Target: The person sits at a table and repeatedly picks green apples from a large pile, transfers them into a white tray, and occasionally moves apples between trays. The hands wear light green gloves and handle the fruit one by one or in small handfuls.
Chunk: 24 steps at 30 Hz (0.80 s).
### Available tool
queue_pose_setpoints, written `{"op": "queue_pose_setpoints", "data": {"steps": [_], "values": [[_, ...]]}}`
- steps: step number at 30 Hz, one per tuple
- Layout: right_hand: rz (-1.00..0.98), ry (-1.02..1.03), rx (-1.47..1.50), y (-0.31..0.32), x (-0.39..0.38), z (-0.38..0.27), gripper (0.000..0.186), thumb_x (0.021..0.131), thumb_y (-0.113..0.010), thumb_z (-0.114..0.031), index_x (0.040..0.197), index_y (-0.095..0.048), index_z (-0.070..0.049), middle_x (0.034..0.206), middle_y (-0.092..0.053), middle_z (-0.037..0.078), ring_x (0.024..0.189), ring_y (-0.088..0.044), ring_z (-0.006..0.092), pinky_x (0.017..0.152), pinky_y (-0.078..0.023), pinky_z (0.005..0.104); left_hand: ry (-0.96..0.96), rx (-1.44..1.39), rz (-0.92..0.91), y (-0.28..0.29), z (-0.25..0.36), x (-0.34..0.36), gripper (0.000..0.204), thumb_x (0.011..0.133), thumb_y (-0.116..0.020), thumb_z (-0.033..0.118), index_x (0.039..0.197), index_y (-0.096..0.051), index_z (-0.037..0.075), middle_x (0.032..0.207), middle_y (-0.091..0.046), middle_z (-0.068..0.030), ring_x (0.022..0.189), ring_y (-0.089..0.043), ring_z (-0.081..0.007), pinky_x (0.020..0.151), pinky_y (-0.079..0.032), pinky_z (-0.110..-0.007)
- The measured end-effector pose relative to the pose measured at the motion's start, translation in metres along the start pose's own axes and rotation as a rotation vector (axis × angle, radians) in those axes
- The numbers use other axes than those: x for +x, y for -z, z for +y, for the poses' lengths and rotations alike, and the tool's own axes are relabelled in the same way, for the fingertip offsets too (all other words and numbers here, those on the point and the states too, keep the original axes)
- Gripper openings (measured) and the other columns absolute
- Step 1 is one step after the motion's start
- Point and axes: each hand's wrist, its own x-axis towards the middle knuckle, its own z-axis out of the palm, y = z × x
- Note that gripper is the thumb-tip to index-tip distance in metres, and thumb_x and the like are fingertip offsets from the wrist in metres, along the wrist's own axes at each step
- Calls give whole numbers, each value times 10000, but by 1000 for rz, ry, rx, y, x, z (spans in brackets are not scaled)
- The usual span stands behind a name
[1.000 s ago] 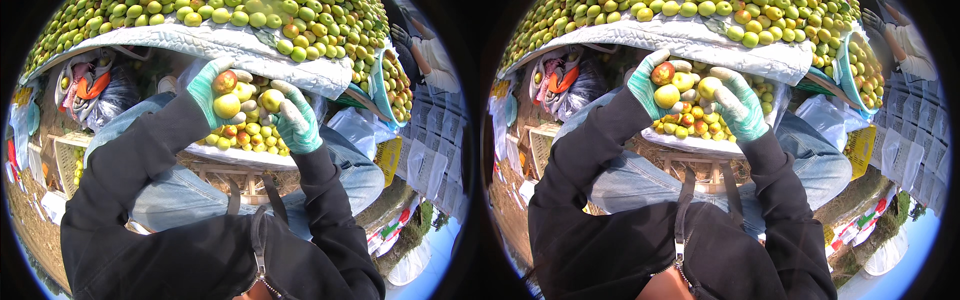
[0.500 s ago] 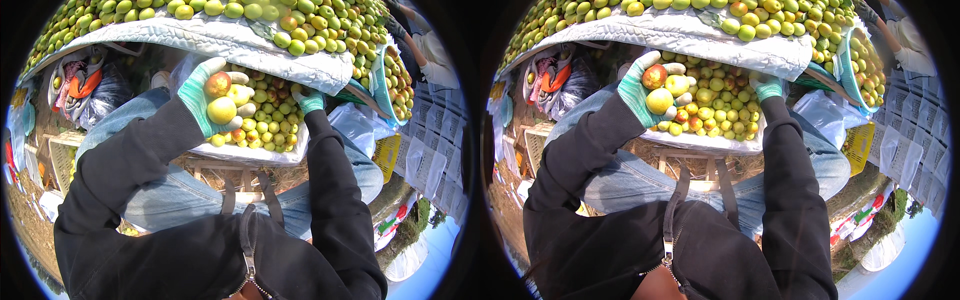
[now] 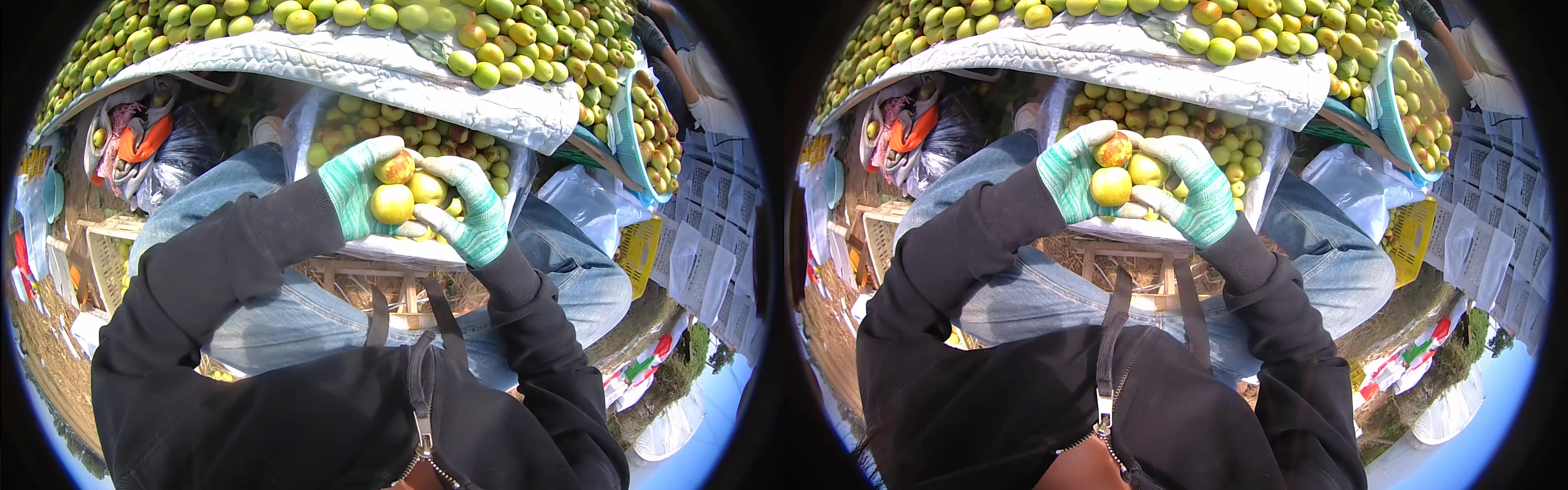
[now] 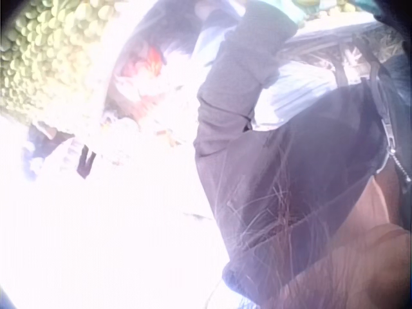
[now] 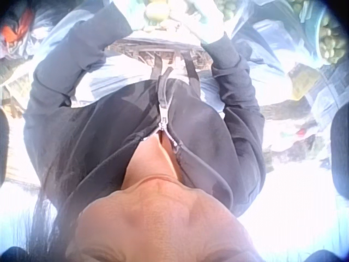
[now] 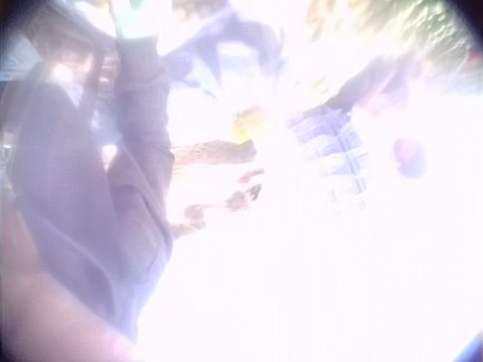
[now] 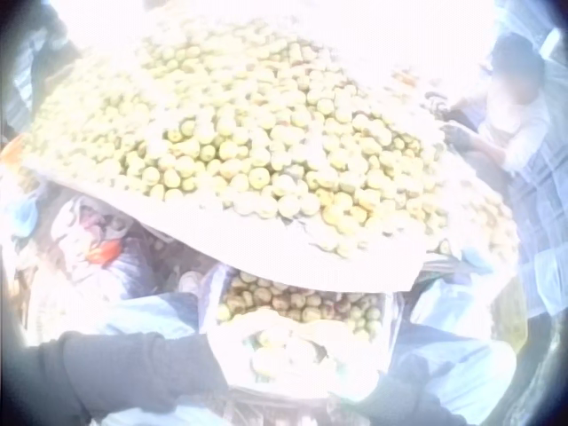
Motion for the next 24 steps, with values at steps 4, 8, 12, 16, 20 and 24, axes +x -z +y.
{"op": "queue_pose_setpoints", "data": {"steps": [4,8,12,16,20,24], "values": [[75,-345,502,-2,-7,11,551,812,-713,-84,1278,-425,-31,1083,-583,117,972,-592,177,812,-508,292,-25,69,234,6,-5,4,365,918,-545,415,1074,-572,87,1031,-614,-139,889,-650,-303,676,-584,-431],[198,-628,654,9,-14,48,469,834,-698,-100,1216,-439,-17,1043,-590,111,907,-603,158,755,-527,277,-62,73,592,16,-3,9,379,890,-559,481,957,-566,107,777,-603,-96,654,-609,-245,494,-527,-368],[187,-554,306,17,4,113,444,773,-755,-113,1166,-566,-30,1065,-612,89,888,-594,153,791,-508,264,-53,84,641,18,-8,14,408,890,-548,501,990,-577,107,804,-609,-89,612,-606,-242,448,-516,-375],[12,-722,-397,6,44,155,481,746,-762,-225,1135,-581,-9,1091,-610,131,967,-581,250,895,-469,376,-14,211,687,13,-11,15,451,901,-507,534,1069,-589,123,852,-626,-89,673,-619,-235,513,-543,-388],[7,-740,-411,2,65,128,452,792,-722,-200,1168,-558,-11,1099,-611,104,937,-589,228,861,-478,358,17,163,572,11,-7,12,455,922,-479,519,1081,-585,106,853,-625,-81,706,-624,-217,530,-550,-395],[-31,-497,-132,7,42,59,467,813,-707,-138,1226,-523,-21,1098,-599,77,873,-599,183,794,-498,328,29,146,452,19,-8,10,451,951,-465,470,1110,-564,60,856,-624,-84,706,-630,-204,523,-559,-364]]}}
